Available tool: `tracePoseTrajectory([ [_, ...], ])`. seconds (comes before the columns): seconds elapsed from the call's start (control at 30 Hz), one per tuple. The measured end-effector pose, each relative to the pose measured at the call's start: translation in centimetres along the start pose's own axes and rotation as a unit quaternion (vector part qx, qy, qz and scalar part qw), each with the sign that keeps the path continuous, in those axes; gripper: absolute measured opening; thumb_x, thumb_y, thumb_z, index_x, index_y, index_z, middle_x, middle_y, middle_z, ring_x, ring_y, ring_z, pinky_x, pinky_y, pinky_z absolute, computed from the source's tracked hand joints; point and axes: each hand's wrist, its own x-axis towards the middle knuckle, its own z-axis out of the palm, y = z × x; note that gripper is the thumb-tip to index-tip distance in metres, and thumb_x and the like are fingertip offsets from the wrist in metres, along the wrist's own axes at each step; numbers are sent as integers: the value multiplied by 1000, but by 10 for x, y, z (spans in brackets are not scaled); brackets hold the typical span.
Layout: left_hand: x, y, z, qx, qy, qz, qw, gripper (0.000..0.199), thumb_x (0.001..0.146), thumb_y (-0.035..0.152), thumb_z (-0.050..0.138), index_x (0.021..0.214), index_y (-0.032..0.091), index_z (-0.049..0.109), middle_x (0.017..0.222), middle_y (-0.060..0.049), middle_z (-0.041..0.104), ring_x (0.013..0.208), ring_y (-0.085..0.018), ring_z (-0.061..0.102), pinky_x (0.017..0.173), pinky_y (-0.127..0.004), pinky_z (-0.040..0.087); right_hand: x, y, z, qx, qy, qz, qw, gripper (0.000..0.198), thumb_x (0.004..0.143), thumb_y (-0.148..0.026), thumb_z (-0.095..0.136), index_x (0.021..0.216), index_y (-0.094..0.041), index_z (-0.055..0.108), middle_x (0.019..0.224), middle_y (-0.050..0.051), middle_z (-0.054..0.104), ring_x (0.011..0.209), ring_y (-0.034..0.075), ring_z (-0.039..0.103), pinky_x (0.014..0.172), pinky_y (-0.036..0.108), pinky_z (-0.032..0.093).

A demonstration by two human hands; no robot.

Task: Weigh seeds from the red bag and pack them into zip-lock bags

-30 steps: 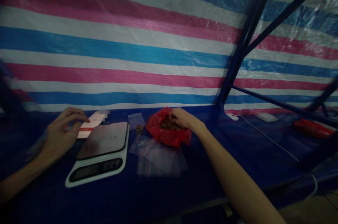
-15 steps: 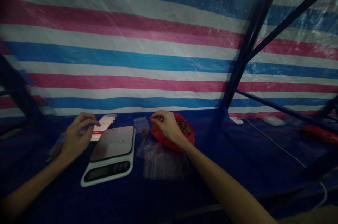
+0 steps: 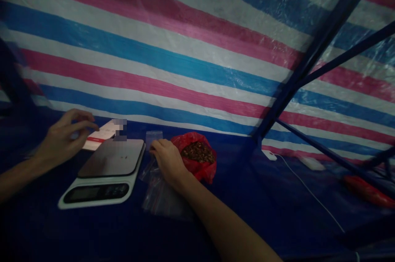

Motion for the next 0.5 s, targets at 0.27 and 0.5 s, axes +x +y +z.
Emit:
tracePoseTrajectory([
  [0.27, -2, 5, 16, -12, -8, 62, 998, 20, 85, 18, 52, 82, 19, 72, 103, -10, 61, 93, -20, 60, 80, -36, 53, 2, 4, 5, 108, 69, -23, 991, 15, 94, -9, 62, 86, -18, 71, 91, 2, 68, 85, 14, 64, 79, 24, 48],
  [0.5, 10, -13, -5, 74, 83, 99, 989, 25, 85, 27, 50, 81, 16, 72, 106, -8, 60, 93, -18, 57, 77, -34, 55, 6, 2, 7, 125, 181, 38, 975, 20, 82, -12, 77, 76, -19, 59, 78, -2, 59, 71, 13, 56, 65, 24, 44],
])
